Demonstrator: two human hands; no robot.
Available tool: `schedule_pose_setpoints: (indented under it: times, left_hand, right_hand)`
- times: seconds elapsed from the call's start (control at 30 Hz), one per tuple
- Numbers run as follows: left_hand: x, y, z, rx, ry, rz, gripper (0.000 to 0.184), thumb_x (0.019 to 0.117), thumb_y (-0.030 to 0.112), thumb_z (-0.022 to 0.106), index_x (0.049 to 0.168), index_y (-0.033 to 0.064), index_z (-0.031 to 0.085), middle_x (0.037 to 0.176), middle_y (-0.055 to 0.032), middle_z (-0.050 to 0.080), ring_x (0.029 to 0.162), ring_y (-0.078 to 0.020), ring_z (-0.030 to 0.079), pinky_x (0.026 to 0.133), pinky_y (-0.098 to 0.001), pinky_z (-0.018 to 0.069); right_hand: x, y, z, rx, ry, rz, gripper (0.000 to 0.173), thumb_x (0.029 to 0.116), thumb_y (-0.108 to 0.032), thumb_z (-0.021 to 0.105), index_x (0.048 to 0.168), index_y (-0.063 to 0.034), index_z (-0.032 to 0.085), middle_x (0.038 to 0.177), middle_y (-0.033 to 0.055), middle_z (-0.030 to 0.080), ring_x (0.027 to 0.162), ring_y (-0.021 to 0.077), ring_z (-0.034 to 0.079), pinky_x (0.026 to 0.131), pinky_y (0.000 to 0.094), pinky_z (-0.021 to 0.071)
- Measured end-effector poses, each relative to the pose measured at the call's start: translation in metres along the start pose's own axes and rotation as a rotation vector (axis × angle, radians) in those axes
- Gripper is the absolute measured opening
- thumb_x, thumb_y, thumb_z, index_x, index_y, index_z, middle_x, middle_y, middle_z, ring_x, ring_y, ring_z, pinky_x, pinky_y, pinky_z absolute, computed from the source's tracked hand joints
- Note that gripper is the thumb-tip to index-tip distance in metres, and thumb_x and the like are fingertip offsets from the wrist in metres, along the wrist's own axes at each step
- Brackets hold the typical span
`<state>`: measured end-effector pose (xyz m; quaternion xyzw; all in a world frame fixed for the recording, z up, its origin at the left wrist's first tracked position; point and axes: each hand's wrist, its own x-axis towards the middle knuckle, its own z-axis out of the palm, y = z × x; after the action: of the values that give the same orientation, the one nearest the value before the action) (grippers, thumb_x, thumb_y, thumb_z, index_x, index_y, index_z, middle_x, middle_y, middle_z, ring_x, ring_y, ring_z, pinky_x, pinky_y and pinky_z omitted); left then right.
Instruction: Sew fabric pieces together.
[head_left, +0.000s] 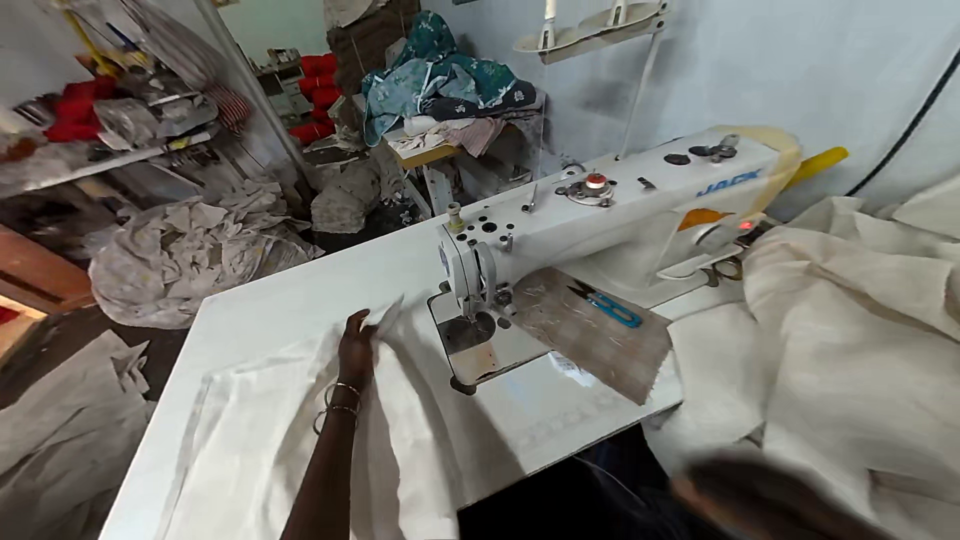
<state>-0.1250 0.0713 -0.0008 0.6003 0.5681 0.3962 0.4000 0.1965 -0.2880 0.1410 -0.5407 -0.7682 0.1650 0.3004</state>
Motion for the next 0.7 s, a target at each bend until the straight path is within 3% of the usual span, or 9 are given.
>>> schedule_pose_setpoints:
  times: [0.03,0.1,0.17,0.23,0.33,0.43,0.5,0.63,0.7]
  left_hand:
    - [0.003,0.003,0.002,-0.069,-0.153,0.008,0.048,0.1099,0.016,0.034,0.154,-0.0011,0.033,0.158,-0.0232,0.038,0.141,-0.0322,0.042,0.114,-0.0489,0.0351]
    - [-0.009,0.021,0.010,0.015,-0.337,0.037,0.059,0.1105,0.031,0.035,0.162,0.0063,0.022,0.169,-0.0183,0.019,0.155,-0.0327,0.020,0.124,-0.0538,0.0183]
    - [-0.044,0.040,0.012,0.181,-0.360,0.119,0.064,0.1083,0.036,0.037,0.162,0.0060,0.023,0.169,-0.0206,0.015,0.157,-0.0395,0.009,0.124,-0.0637,0.0061]
    - [-0.101,0.046,0.004,0.114,-0.219,0.147,0.059,0.1067,0.032,0.039,0.155,-0.0010,0.038,0.163,-0.0208,0.033,0.153,-0.0323,0.029,0.124,-0.0513,0.0238]
    - [-0.182,0.023,-0.015,-0.185,0.114,0.003,0.046,0.1051,0.014,0.037,0.138,-0.0147,0.048,0.145,-0.0245,0.052,0.130,-0.0218,0.055,0.105,-0.0379,0.0469]
    - [-0.201,-0.021,-0.030,-0.352,0.363,-0.150,0.032,0.1051,0.006,0.035,0.130,-0.0101,0.047,0.116,-0.0075,0.064,0.096,-0.0056,0.068,0.079,-0.0239,0.0581]
    - [-0.186,-0.029,-0.033,-0.399,0.404,-0.142,0.025,0.1055,0.006,0.035,0.122,-0.0048,0.052,0.105,-0.0021,0.067,0.088,-0.0055,0.070,0.072,-0.0230,0.0597]
    - [-0.123,-0.032,-0.023,-0.356,0.431,-0.081,0.022,0.1035,0.002,0.042,0.116,-0.0095,0.057,0.099,-0.0070,0.066,0.082,-0.0070,0.068,0.070,-0.0227,0.0582]
    - [-0.080,-0.029,-0.021,-0.320,0.395,-0.073,0.022,0.1045,0.001,0.043,0.116,-0.0127,0.056,0.100,-0.0119,0.064,0.082,-0.0094,0.066,0.073,-0.0246,0.0569]
  right_hand:
    - [0.004,0.012,-0.007,-0.164,0.025,0.102,0.040,0.1052,-0.027,0.056,0.132,0.0010,0.065,0.122,0.0297,0.067,0.115,0.0497,0.061,0.099,0.0636,0.0435]
    - [0.009,0.041,-0.003,-0.334,-0.047,0.307,0.037,0.1024,-0.021,0.060,0.128,0.0050,0.066,0.117,0.0340,0.067,0.111,0.0591,0.061,0.095,0.0764,0.0401]
    - [0.013,0.058,0.010,-0.297,-0.058,0.357,0.033,0.1015,-0.019,0.061,0.121,0.0060,0.070,0.113,0.0325,0.069,0.108,0.0572,0.064,0.091,0.0747,0.0442]
    - [0.019,0.060,0.024,-0.198,0.009,0.331,0.033,0.1017,-0.018,0.060,0.124,0.0044,0.069,0.116,0.0313,0.069,0.110,0.0556,0.063,0.092,0.0718,0.0461]
    - [0.029,0.065,0.046,-0.073,0.046,0.283,0.030,0.1007,-0.016,0.061,0.122,0.0031,0.071,0.117,0.0287,0.069,0.111,0.0518,0.064,0.093,0.0679,0.0482]
    - [0.044,0.078,0.073,-0.042,0.056,0.236,0.026,0.0968,-0.011,0.065,0.116,0.0033,0.073,0.112,0.0272,0.070,0.107,0.0504,0.066,0.088,0.0661,0.0514]
    - [0.060,0.082,0.093,-0.013,0.073,0.185,0.024,0.0950,-0.009,0.065,0.114,0.0031,0.074,0.109,0.0252,0.072,0.103,0.0469,0.069,0.086,0.0630,0.0542]
    - [0.099,0.056,0.144,0.148,0.102,0.105,0.026,0.0948,-0.006,0.065,0.118,0.0029,0.073,0.114,0.0230,0.072,0.108,0.0406,0.070,0.094,0.0533,0.0558]
    - [0.115,0.048,0.174,0.189,0.088,0.007,0.030,0.0931,-0.003,0.065,0.122,0.0002,0.073,0.120,0.0225,0.070,0.112,0.0415,0.067,0.092,0.0543,0.0559]
